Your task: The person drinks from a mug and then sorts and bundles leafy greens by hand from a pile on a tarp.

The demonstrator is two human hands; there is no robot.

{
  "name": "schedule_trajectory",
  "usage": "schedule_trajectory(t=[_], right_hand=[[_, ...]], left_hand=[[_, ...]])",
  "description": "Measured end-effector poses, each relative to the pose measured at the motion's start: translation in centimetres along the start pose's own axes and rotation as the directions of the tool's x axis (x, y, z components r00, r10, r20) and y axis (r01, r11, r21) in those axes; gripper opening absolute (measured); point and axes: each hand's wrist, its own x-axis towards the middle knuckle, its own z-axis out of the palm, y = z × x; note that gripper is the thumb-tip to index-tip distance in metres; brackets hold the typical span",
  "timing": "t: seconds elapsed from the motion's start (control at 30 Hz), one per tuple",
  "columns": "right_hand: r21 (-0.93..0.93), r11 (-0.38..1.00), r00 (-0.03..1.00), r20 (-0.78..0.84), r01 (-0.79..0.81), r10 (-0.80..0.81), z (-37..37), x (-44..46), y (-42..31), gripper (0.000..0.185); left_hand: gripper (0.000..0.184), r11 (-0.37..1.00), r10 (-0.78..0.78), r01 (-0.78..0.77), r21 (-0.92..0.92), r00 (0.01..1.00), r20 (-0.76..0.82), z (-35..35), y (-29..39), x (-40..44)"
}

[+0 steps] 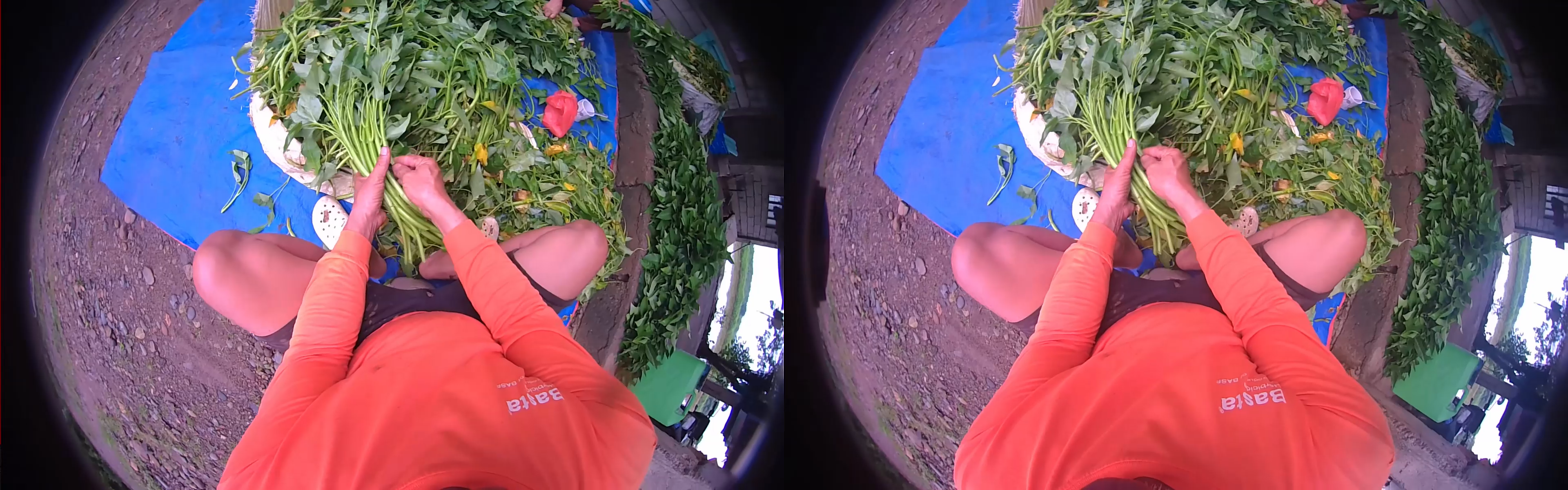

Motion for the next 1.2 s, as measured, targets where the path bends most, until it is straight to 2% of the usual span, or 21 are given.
schedule_trajectory(t=[0.03, 0.07, 0.13, 0.17, 0.2, 0.23, 0.27, 0.3, 0.33, 0.4, 0.43, 0.47, 0.57, 0.67, 0.7, 0.83, 0.93, 0.97, 1.07, 1.1, 1.2], right_hand=[[-0.082, 0.996, 0.999, 0.033, 0.044, -0.041, 0.2, -0.9, -0.7, 0.026], [-0.107, 0.986, 0.988, 0.100, 0.125, -0.114, 0.1, -2.0, -1.6, 0.026], [-0.142, 0.964, 0.963, 0.186, 0.225, -0.197, 0.2, -1.8, -0.9, 0.026], [-0.052, 0.982, 0.959, 0.229, 0.182, -0.165, 0.0, -1.8, -0.7, 0.026], [0.037, 0.990, 0.953, 0.266, 0.140, -0.144, -0.6, -1.4, -0.8, 0.026], [0.126, 0.988, 0.946, 0.299, 0.093, -0.127, -1.4, -1.2, -1.2, 0.026], [0.174, 0.978, 0.955, 0.288, -0.119, 0.065, -3.2, -1.2, -2.9, 0.027], [0.079, 0.996, 0.995, 0.093, -0.028, 0.021, -4.9, 0.3, -1.8, 0.026], [-0.037, 0.998, 0.994, -0.095, 0.043, -0.046, -6.8, 2.2, 0.1, 0.025], [-0.125, 0.992, 0.886, -0.461, -0.013, -0.046, -11.2, 6.3, 4.3, 0.027], [-0.072, 0.997, 0.840, -0.542, -0.036, -0.008, -13.3, 8.4, 6.3, 0.029], [-0.015, 0.998, 0.784, -0.619, -0.056, 0.035, -14.9, 9.8, 7.5, 0.031], [-0.167, 0.970, 0.761, -0.649, -0.177, 0.027, -17.6, 11.5, 7.1, 0.054], [-0.335, 0.874, 0.786, -0.613, -0.352, 0.081, -18.2, 13.3, 6.4, 0.081], [-0.310, 0.856, 0.848, -0.471, -0.415, 0.241, -19.1, 13.2, 5.1, 0.108], [-0.364, 0.809, 0.846, -0.454, -0.461, 0.278, -19.7, 15.7, 4.7, 0.124], [-0.339, 0.831, 0.869, -0.393, -0.441, 0.301, -20.4, 17.4, 5.8, 0.119], [-0.389, 0.790, 0.859, -0.403, -0.473, 0.316, -20.2, 16.9, 4.5, 0.112], [-0.428, 0.791, 0.874, -0.410, -0.437, 0.261, -20.7, 16.7, 3.1, 0.103], [-0.401, 0.846, 0.883, -0.441, -0.352, 0.158, -20.4, 16.4, 3.4, 0.084], [-0.199, 0.967, 0.907, -0.415, -0.161, 0.066, -20.6, 16.7, 4.9, 0.085]], left_hand=[[0.048, 1.000, -0.008, 0.008, 0.017, 1.000, -0.011, -0.3, -0.2, 0.6], [0.043, 1.000, -0.001, 0.001, -0.025, 1.000, -0.022, -0.2, -0.1, 0.5], [0.034, 0.989, -0.136, 0.133, -0.070, 0.989, -0.050, -0.3, 1.0, 0.5], [0.026, 0.990, -0.122, 0.116, -0.077, 0.990, -0.065, -0.1, 1.6, 0.5], [0.027, 1.000, -0.015, 0.017, 0.013, 0.992, -0.127, -0.1, 2.1, 0.0], [0.027, 0.993, 0.020, -0.003, 0.114, 0.989, -0.147, 0.9, 4.0, -1.0], [0.026, 0.976, 0.049, -0.012, 0.217, 0.985, -0.163, 1.2, 5.5, -1.7], [0.026, 0.964, 0.103, -0.062, 0.258, 0.984, -0.147, 1.0, 6.8, -1.6], [0.026, 0.949, 0.160, -0.115, 0.294, 0.978, -0.132, 0.8, 8.1, -1.5], [0.026, 0.941, 0.191, -0.145, 0.305, 0.974, -0.125, 2.2, 11.3, -3.4], [0.033, 0.931, 0.224, -0.178, 0.318, 0.968, -0.112, 2.0, 12.1, -3.4], [0.032, 0.927, 0.240, -0.195, 0.319, 0.964, -0.110, 2.3, 12.8, -3.8], [0.028, 0.924, 0.245, -0.200, 0.325, 0.964, -0.103, 3.8, 13.5, -5.1], [0.030, 0.948, 0.201, -0.162, 0.273, 0.972, -0.121, 5.4, 12.8, -5.1], [0.029, 0.953, 0.185, -0.150, 0.262, 0.976, -0.115, 5.4, 12.2, -4.4], [0.027, 0.952, 0.114, -0.074, 0.296, 0.986, -0.122, 6.8, 10.7, -3.5], [0.028, 0.939, 0.105, -0.058, 0.340, 0.987, -0.124, 6.5, 9.8, -1.6], [0.027, 0.936, 0.104, -0.054, 0.348, 0.986, -0.128, 6.8, 9.8, -1.3], [0.026, 0.936, 0.103, -0.050, 0.349, 0.985, -0.135, 8.1, 10.0, -0.4], [0.026, 0.939, 0.102, -0.050, 0.341, 0.985, -0.137, 8.5, 10.1, -0.1], [0.026, 0.935, 0.096, -0.040, 0.353, 0.985, -0.142, 9.0, 9.9, 0.3]])
